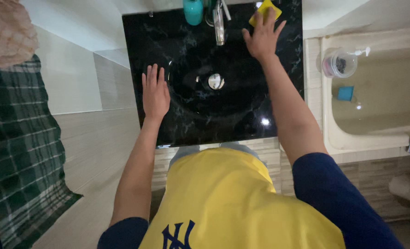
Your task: The person wipes a black sink and its chrome faucet using a yellow sponge.
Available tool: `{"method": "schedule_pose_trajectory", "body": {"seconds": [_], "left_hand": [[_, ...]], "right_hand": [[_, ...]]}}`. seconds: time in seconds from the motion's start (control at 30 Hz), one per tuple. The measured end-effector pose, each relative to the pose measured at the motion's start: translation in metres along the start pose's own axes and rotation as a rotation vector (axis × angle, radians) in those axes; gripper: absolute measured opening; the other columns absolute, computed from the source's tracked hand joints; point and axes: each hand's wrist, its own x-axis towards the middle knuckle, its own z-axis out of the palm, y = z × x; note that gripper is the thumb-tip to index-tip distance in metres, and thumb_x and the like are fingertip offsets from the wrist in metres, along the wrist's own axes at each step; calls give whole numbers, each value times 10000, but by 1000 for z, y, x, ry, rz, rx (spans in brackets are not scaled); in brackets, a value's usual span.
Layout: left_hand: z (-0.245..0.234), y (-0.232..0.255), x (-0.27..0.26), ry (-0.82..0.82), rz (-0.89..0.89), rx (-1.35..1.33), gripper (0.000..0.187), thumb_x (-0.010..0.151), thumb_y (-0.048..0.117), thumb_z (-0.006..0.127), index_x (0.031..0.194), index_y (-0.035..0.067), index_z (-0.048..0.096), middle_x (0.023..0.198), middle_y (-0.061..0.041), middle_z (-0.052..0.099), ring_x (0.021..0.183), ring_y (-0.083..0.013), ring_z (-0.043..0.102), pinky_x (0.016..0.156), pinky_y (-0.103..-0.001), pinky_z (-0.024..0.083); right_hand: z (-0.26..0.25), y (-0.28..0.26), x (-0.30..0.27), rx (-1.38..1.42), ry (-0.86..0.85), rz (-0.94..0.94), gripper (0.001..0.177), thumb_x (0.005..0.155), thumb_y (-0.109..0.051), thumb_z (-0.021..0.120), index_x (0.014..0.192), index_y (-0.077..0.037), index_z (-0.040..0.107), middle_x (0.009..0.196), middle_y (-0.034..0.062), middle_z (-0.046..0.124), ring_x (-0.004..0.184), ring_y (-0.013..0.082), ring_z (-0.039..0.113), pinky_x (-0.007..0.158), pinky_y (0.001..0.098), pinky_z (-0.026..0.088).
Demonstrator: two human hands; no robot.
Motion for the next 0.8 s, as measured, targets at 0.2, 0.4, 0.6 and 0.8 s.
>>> {"method": "schedule_pose_trajectory", "body": {"seconds": [0.2,0.4,0.6,0.8], "left_hand": [[0,2,3,-42,-40,20,416,1092,112,524,1481,-34,542,1609,-205,410,1543,-361,319,1285,-532,228],[-1,3,3,-39,-21,24,422,1095,111,514,1488,-41,542,1611,-212,401,1544,-366,306,1282,-528,229],[0,3,3,-36,-22,36,429,1096,113,515,1494,-45,530,1617,-216,392,1548,-366,300,1286,-526,223],[2,3,3,-35,-14,20,438,1091,117,517,1500,-40,526,1620,-217,388,1551,-372,295,1288,-529,219]], "right_hand": [[32,-59,8,109,-21,-158,897,953,-431,717,1623,-31,275,1683,224,277,1592,365,185,1248,696,38],[18,-44,16,53,-77,-268,939,938,-416,741,1656,-52,257,1707,200,254,1583,332,239,1185,771,-7],[21,-53,31,113,-145,-191,884,907,-423,727,1639,-143,320,1702,171,217,1574,349,180,1136,795,-2],[13,-54,4,73,-146,-308,871,1038,-515,664,1666,-67,258,1729,190,174,1605,356,121,1200,745,34]]}}
